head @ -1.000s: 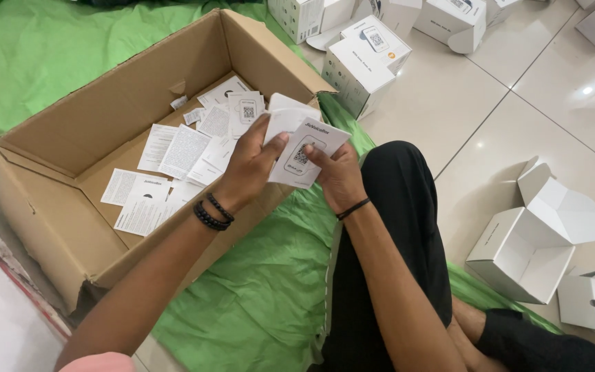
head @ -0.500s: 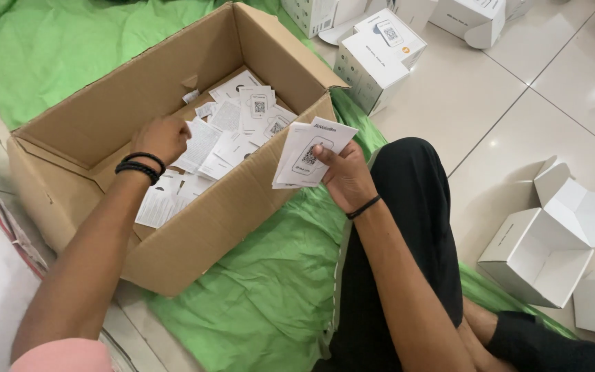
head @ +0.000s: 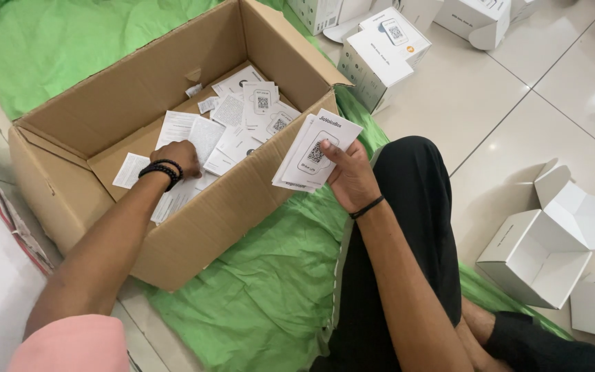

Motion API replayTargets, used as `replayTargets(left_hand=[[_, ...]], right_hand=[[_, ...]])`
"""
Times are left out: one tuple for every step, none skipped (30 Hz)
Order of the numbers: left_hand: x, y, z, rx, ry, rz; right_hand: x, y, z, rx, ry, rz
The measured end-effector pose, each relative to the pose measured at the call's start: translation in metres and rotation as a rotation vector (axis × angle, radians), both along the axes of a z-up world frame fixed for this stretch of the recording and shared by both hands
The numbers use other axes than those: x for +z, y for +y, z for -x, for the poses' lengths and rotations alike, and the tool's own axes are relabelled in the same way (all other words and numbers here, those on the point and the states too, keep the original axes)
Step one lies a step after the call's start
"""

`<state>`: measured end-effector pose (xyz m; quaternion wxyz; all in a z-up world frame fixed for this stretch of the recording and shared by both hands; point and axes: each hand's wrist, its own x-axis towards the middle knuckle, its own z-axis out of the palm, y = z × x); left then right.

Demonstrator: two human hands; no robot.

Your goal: The person assembles boxes and places instructional cards and components inside for product packaging.

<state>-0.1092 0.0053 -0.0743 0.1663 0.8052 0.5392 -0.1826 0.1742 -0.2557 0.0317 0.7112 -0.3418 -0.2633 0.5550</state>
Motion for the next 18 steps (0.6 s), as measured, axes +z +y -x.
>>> replayTargets(left_hand=[[0.003,-0.001,-0.001,-0.001,0.0,-0.002],[0.007,-0.002,-0.002,0.017,-0.03,0.006],[0.01,-0.002,-0.003,0.035,-0.059,0.015],[0.016,0.0,-0.005,0.033,-0.059,0.014],[0.022,0.002,-0.007,0.038,-0.106,-0.051],[0.027,0.004,-0.009,0.044,-0.154,-0.115],[0.027,0.013,-0.013,0.042,-0.15,-0.111],[0.027,0.022,-0.017,-0.025,-0.294,-0.256],[0.027,0.031,-0.02,-0.093,-0.438,-0.402],[0.009,0.051,-0.025,-0.097,-0.434,-0.399],[-0.009,0.07,-0.032,-0.163,-0.486,-0.412],[-0.027,0.089,-0.04,-0.229,-0.538,-0.424],[-0.041,0.101,-0.049,-0.238,-0.54,-0.422],[-0.055,0.113,-0.059,-0.212,-0.406,-0.381],[-0.07,0.122,-0.072,-0.19,-0.273,-0.337],[-0.078,0.119,-0.071,-0.204,-0.275,-0.333],[-0.083,0.12,-0.076,-0.141,-0.287,-0.357],[-0.087,0.12,-0.081,-0.078,-0.298,-0.381]], right_hand=[[0.0,0.0,0.0,-0.001,0.0,-0.002],[0.0,0.0,0.0,-0.003,0.006,0.0],[0.0,0.0,0.0,-0.005,0.013,0.002],[0.0,0.001,0.0,-0.006,0.014,0.001],[-0.001,0.002,0.001,-0.012,0.008,0.003],[-0.002,0.004,0.001,-0.018,0.002,0.006],[-0.001,0.003,0.003,-0.02,0.006,0.01],[0.0,0.003,0.005,-0.015,0.003,0.006],[0.001,0.003,0.007,-0.01,0.001,0.001],[0.002,0.003,0.009,-0.014,0.005,0.003],[0.003,0.002,0.01,-0.005,0.009,0.0],[0.004,0.001,0.01,0.003,0.013,-0.003],[0.004,0.001,0.009,-0.006,0.013,-0.004],[0.003,0.001,0.007,-0.002,0.02,-0.008],[0.002,-0.002,0.006,-0.003,0.027,-0.01],[0.002,-0.005,0.008,-0.018,0.027,-0.007],[0.004,-0.005,0.007,-0.016,0.04,-0.011],[0.006,-0.006,0.006,-0.013,0.053,-0.015]])
